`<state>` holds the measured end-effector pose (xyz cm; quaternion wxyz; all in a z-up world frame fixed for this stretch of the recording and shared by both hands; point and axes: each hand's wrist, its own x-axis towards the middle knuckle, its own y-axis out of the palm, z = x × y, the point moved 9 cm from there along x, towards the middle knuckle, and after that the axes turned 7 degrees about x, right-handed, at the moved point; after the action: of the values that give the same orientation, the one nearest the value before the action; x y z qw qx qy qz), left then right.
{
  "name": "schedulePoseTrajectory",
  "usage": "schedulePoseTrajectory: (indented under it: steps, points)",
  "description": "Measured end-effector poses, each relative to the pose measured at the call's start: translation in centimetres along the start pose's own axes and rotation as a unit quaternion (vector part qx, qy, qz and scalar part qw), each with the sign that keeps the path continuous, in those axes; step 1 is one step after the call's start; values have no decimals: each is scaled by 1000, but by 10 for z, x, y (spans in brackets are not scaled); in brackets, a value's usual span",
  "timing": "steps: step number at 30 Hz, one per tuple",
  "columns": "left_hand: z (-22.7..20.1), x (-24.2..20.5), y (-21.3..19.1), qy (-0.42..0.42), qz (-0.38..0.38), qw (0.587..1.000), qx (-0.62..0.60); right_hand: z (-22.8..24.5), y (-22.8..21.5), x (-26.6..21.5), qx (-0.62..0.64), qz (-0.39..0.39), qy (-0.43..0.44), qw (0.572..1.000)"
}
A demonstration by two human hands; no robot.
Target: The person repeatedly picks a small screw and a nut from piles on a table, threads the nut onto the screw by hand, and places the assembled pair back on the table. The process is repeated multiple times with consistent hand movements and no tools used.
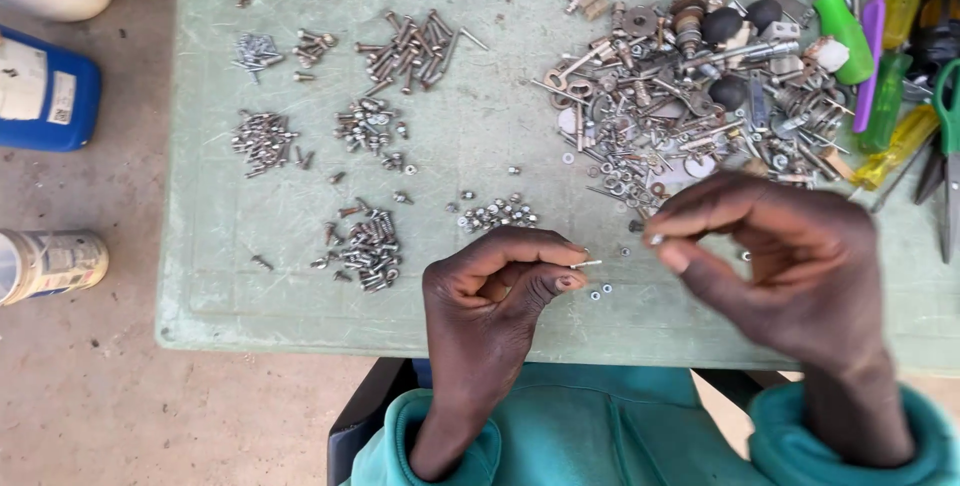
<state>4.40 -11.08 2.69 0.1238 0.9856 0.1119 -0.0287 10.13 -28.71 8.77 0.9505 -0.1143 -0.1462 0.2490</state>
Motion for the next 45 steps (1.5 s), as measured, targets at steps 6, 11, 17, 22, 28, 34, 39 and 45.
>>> schedulePoseTrajectory:
  steps: [6, 11, 17, 22, 28, 34, 39, 45]
  points:
    - [-14, 0, 18, 73, 23, 996, 41, -21, 16, -30, 107, -131, 81, 982]
    - [-23, -1, 21, 110, 32, 988, 100, -38, 16, -32, 188, -125, 94, 970]
    - [-17, -5, 22, 108, 31, 992, 65, -37, 16, -31, 120, -84, 87, 985]
    - [-23, -8, 28, 128, 58, 986, 93, -8, 28, -17, -21, -34, 42, 998]
    - [-25, -5, 27, 122, 56, 985, 104, -10, 20, -29, -65, -37, 35, 997]
    - [-21, -10, 32, 126, 78, 980, 132, -12, 32, -26, -37, -21, 86, 995]
    - [-25, -8, 29, 127, 72, 981, 128, -8, 28, -31, -85, -35, 73, 993]
    - [-24, -11, 33, 140, 85, 975, 153, -12, 35, -33, 18, -27, 105, 994]
